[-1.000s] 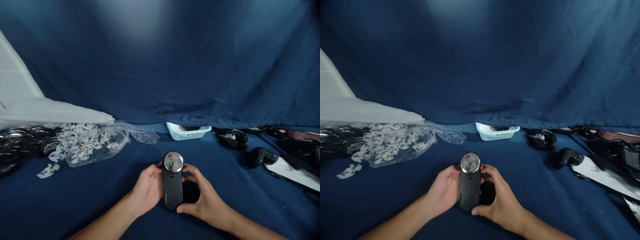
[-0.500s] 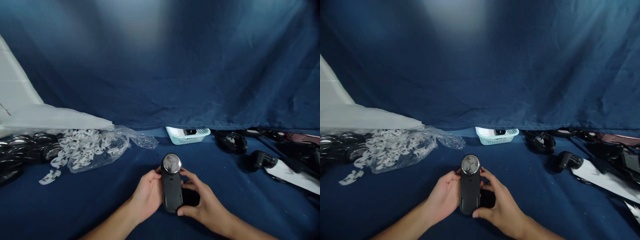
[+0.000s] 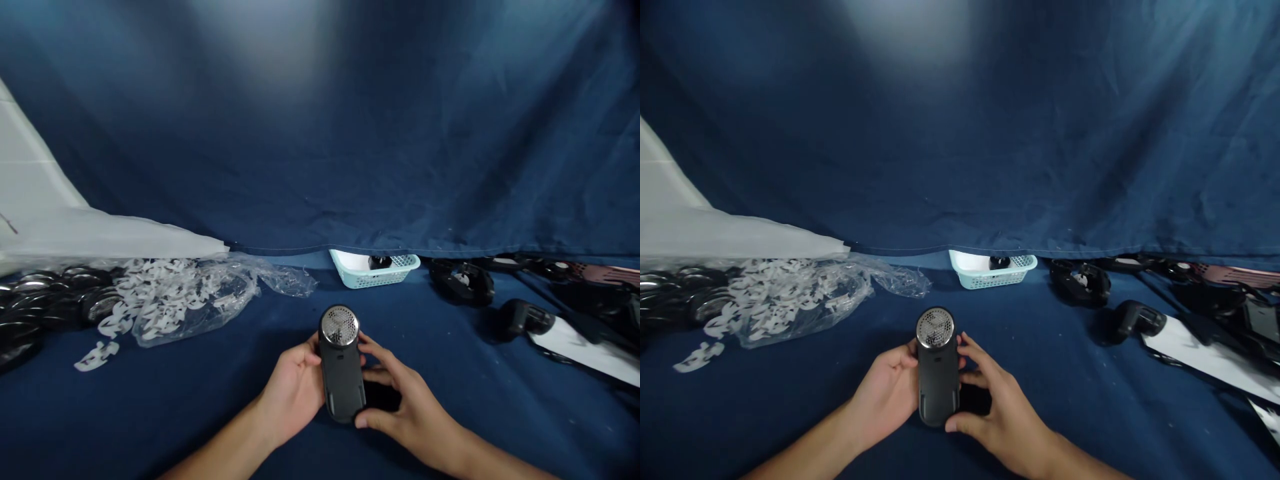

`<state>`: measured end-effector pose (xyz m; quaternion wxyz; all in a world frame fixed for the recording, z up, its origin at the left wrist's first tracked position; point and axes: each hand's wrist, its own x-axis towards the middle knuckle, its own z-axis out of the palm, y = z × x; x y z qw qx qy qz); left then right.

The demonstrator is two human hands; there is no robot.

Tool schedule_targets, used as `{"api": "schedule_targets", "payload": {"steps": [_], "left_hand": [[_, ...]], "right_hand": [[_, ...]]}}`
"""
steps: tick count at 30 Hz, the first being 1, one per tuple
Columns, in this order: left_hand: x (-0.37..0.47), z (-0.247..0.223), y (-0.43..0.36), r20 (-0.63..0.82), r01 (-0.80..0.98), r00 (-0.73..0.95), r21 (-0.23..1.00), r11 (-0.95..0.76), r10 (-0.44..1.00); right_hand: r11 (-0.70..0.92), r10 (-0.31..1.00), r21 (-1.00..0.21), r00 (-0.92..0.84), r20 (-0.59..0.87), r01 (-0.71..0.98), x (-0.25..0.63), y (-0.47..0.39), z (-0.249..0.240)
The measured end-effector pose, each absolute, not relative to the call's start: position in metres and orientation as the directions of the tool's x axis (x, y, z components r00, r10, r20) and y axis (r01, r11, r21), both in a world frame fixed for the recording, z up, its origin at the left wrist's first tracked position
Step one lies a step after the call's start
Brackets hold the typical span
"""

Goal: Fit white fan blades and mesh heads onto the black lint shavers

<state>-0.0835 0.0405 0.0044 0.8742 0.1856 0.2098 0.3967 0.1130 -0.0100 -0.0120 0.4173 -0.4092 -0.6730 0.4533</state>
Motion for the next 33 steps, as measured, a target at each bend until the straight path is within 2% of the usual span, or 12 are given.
{"api": "schedule_targets", "payload": {"steps": [16,27,33], "left_hand": [[-0.0835,0.0113,0.0359,-0.229,-0.588,0.577,0.549,0.594,0.784],[-0.0848,0.0133,0.0341,-0.204,-0.529,0.577,0.645,0.552,0.791],[-0.0853,0.0093,0.0351,-0.174,-0.527,0.607,0.643,0.556,0.776]], "right_hand": [[0.281,0.912,-0.957,-0.331,0.244,0.068,0.1139,-0.0124,-0.0108],[0.285,0.935,-0.954,-0.246,0.256,0.091,0.1157,-0.0123,-0.0143],[0.307,0.933,-0.941,-0.242,0.267,0.144,0.1156,-0.012,-0.0139]]}}
